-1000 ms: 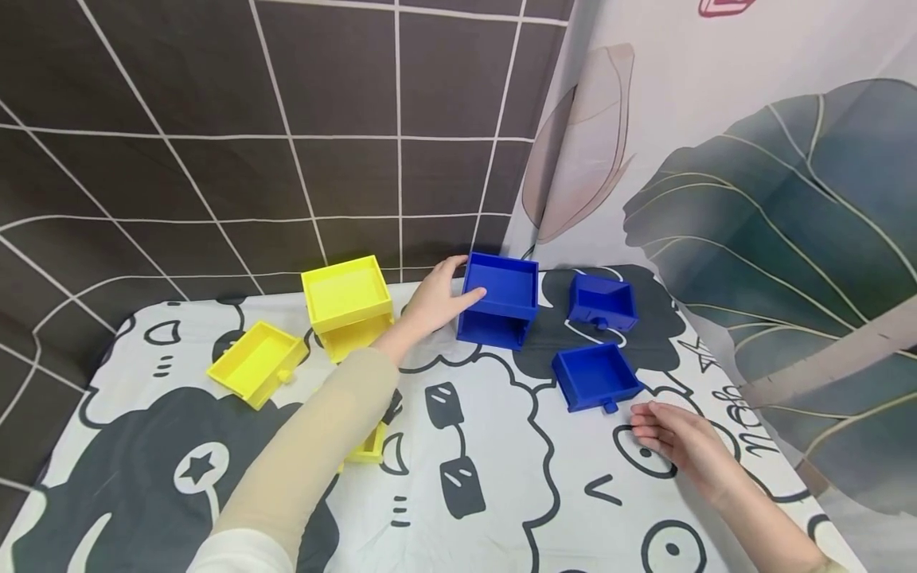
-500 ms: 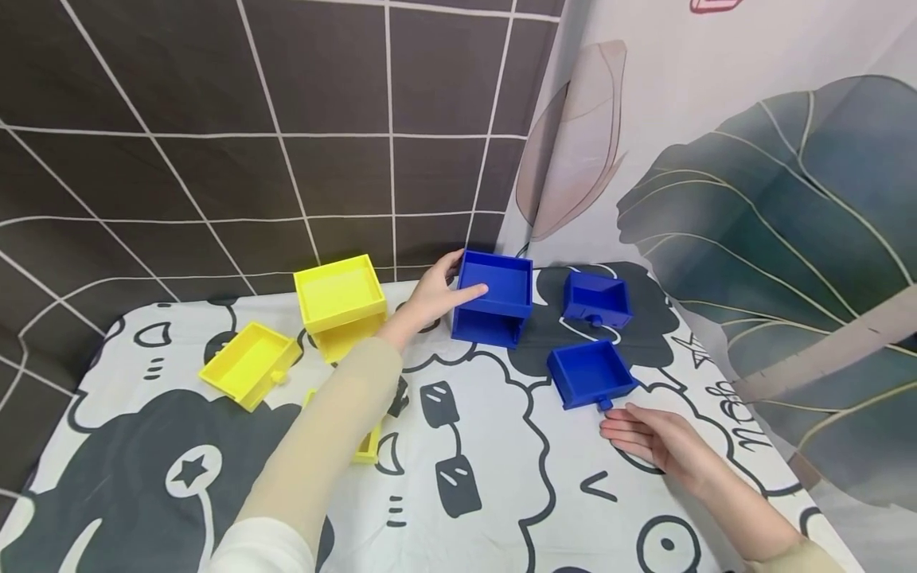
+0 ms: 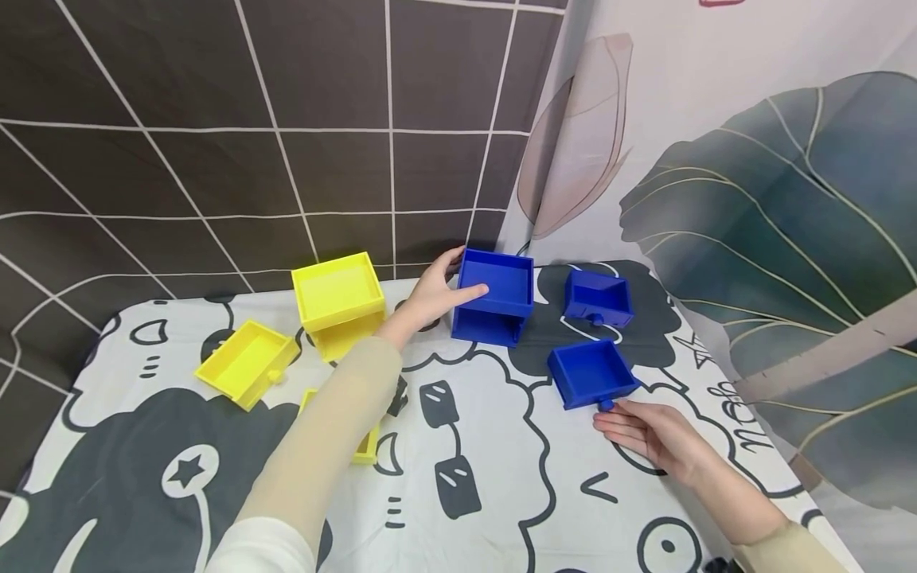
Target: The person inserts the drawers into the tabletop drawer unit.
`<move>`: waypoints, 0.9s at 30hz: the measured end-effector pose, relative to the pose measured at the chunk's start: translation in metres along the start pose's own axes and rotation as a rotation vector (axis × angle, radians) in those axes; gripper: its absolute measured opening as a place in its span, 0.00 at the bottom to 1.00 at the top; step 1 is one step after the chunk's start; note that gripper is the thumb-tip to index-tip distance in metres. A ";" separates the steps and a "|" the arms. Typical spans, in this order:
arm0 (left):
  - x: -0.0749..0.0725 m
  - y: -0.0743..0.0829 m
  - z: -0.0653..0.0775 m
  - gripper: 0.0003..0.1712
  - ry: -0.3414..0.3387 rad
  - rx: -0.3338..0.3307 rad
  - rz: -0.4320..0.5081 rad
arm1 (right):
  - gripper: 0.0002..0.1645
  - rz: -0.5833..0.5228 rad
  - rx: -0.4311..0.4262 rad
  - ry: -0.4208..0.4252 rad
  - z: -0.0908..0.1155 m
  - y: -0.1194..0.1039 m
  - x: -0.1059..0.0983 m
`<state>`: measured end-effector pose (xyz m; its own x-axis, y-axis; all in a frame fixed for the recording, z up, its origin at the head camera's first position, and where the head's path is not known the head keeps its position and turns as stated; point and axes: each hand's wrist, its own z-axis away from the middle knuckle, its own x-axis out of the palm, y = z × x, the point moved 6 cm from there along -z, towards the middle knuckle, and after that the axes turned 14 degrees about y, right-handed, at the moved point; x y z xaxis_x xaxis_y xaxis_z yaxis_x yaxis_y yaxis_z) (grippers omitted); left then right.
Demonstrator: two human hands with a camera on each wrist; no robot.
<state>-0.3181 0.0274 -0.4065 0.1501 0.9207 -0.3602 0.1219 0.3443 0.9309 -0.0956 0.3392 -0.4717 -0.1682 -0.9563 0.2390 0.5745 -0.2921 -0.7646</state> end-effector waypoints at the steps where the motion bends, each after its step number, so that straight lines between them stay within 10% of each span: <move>1: 0.000 0.000 0.000 0.54 0.003 0.002 -0.011 | 0.21 -0.001 -0.001 -0.003 0.000 0.000 0.000; 27: -0.015 0.000 0.018 0.50 0.112 -0.026 -0.109 | 0.20 -0.169 0.109 -0.052 -0.004 0.003 0.018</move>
<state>-0.3029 0.0103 -0.4023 0.0272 0.8918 -0.4515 0.1055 0.4466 0.8885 -0.0996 0.3210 -0.4723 -0.2296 -0.8914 0.3907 0.6251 -0.4427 -0.6428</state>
